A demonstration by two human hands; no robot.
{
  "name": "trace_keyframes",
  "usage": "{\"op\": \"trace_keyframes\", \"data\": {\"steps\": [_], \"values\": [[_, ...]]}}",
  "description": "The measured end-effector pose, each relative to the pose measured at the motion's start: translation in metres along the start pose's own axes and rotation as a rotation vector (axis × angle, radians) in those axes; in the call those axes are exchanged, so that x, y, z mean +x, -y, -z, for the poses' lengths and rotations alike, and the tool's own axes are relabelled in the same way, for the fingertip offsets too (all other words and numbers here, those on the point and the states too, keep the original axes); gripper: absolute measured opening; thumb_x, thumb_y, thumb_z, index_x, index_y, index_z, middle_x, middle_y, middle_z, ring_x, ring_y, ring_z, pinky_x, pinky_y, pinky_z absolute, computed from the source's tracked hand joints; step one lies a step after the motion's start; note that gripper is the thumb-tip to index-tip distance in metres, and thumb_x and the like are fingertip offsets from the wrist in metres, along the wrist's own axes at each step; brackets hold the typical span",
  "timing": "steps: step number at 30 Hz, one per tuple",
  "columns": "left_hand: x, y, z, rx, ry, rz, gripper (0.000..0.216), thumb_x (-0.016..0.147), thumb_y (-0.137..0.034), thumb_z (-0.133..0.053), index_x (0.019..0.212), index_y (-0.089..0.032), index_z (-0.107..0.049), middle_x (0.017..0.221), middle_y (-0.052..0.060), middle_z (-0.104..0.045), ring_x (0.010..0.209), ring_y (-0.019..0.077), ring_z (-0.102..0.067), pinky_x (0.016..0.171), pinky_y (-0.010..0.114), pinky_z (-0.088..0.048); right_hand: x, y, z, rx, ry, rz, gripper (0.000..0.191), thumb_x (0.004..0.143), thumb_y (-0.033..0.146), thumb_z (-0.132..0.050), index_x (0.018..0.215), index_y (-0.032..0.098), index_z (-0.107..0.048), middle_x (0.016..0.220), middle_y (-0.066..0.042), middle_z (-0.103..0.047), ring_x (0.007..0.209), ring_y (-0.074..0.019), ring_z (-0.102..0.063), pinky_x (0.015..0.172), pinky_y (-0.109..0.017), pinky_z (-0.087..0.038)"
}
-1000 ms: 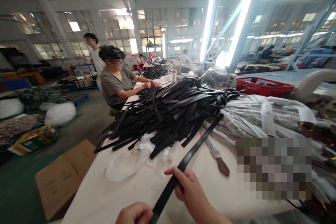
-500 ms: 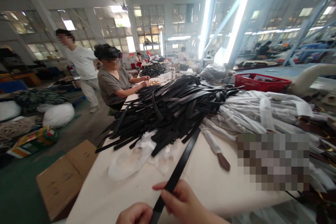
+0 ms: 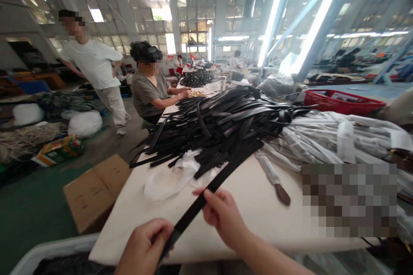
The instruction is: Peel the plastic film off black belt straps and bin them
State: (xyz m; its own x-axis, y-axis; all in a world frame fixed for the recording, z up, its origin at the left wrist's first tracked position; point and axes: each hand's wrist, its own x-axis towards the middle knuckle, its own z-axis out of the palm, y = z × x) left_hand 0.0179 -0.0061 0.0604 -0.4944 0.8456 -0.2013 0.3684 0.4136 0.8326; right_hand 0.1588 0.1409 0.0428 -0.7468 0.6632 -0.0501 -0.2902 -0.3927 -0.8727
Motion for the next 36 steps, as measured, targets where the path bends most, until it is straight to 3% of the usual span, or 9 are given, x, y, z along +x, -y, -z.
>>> {"op": "trace_keyframes", "data": {"steps": [3, 9, 14, 17, 21, 26, 32, 34, 36], "values": [[-0.004, -0.008, 0.03, 0.107, -0.069, -0.024, 0.042, 0.087, -0.051, -0.05, 0.066, -0.019, -0.067, 0.061, 0.002, -0.067, 0.061, 0.0185, -0.061, 0.059, 0.024, -0.043, 0.021, 0.009, -0.018, 0.082, -0.128, 0.11, 0.037, 0.071, 0.048, -0.076, 0.077, 0.013, -0.065, 0.041, 0.012, -0.033, 0.037, -0.0017, -0.024, 0.038, -0.017, -0.014], [-0.019, -0.011, 0.085, 0.162, -0.183, -0.093, 0.035, 0.086, -0.041, -0.053, 0.062, -0.019, -0.066, 0.056, -0.001, -0.061, 0.057, 0.0157, -0.057, 0.055, 0.022, -0.039, 0.033, -0.006, -0.092, -0.2, 0.408, -0.103, 0.032, 0.072, 0.043, -0.07, 0.081, 0.013, -0.064, 0.051, 0.002, -0.061, 0.036, -0.0076, -0.048, 0.036, -0.018, -0.036], [-0.053, 0.007, 0.147, 0.279, -0.368, -0.047, 0.034, 0.083, -0.046, -0.055, 0.068, -0.019, -0.07, 0.059, 0.001, -0.065, 0.058, 0.0171, -0.057, 0.055, 0.022, -0.039, 0.043, -0.004, -0.152, -0.193, 0.264, 0.157, 0.026, 0.081, 0.04, -0.061, 0.078, 0.014, -0.061, 0.048, 0.005, -0.054, 0.036, -0.0059, -0.045, 0.036, -0.016, -0.032], [-0.071, 0.017, 0.178, 0.365, -0.452, -0.063, 0.036, 0.083, -0.048, -0.055, 0.067, -0.019, -0.069, 0.06, 0.001, -0.065, 0.059, 0.0173, -0.057, 0.056, 0.022, -0.039, 0.047, -0.023, -0.194, -0.245, 0.427, 0.125, 0.016, 0.083, 0.032, -0.058, 0.079, 0.016, -0.057, 0.051, 0.005, -0.056, 0.037, -0.0066, -0.05, 0.037, -0.015, -0.035], [-0.082, 0.036, 0.203, 0.448, -0.444, -0.081, 0.041, 0.089, -0.047, -0.047, 0.064, -0.019, -0.062, 0.059, 0.0, -0.058, 0.059, 0.016, -0.053, 0.058, 0.023, -0.037, 0.048, -0.06, -0.239, -0.3, 0.611, -0.005, 0.007, 0.086, 0.023, -0.053, 0.081, 0.018, -0.054, 0.055, 0.005, -0.059, 0.04, -0.0085, -0.054, 0.04, -0.017, -0.043], [-0.085, 0.072, 0.22, 0.5, -0.511, -0.054, 0.039, 0.091, -0.045, -0.039, 0.069, -0.019, -0.057, 0.063, -0.001, -0.056, 0.064, 0.0167, -0.055, 0.061, 0.024, -0.038, 0.055, -0.085, -0.263, -0.394, 0.542, 0.097, 0.003, 0.083, 0.019, -0.058, 0.084, 0.018, -0.055, 0.054, 0.005, -0.058, 0.041, -0.0083, -0.052, 0.04, -0.016, -0.04], [-0.083, 0.103, 0.232, 0.649, -0.553, -0.017, 0.042, 0.093, -0.044, -0.03, 0.063, -0.021, -0.047, 0.064, 0.0, -0.055, 0.065, 0.0167, -0.055, 0.063, 0.025, -0.039, 0.049, -0.12, -0.292, -0.414, 0.706, 0.005, 0.012, 0.085, 0.015, -0.056, 0.093, 0.019, -0.049, 0.059, 0.006, -0.058, 0.044, -0.0105, -0.057, 0.042, -0.018, -0.044], [-0.092, 0.109, 0.251, 0.772, -0.617, 0.041, 0.038, 0.091, -0.041, -0.033, 0.065, -0.021, -0.052, 0.068, 0.003, -0.058, 0.069, 0.0199, -0.056, 0.064, 0.028, -0.036, 0.05, -0.124, -0.285, -0.42, 0.758, -0.028, 0.026, 0.084, 0.016, -0.059, 0.108, 0.017, -0.047, 0.063, 0.006, -0.06, 0.048, -0.011, -0.059, 0.046, -0.02, -0.046], [-0.108, 0.113, 0.275, 0.89, -0.718, 0.104, 0.034, 0.088, -0.039, -0.037, 0.068, -0.02, -0.056, 0.072, 0.007, -0.061, 0.074, 0.0239, -0.056, 0.065, 0.03, -0.032, 0.052, -0.119, -0.259, -0.45, 0.76, -0.017, 0.039, 0.085, 0.018, -0.06, 0.12, 0.016, -0.042, 0.069, 0.005, -0.062, 0.052, -0.011, -0.06, 0.049, -0.02, -0.046]]}}
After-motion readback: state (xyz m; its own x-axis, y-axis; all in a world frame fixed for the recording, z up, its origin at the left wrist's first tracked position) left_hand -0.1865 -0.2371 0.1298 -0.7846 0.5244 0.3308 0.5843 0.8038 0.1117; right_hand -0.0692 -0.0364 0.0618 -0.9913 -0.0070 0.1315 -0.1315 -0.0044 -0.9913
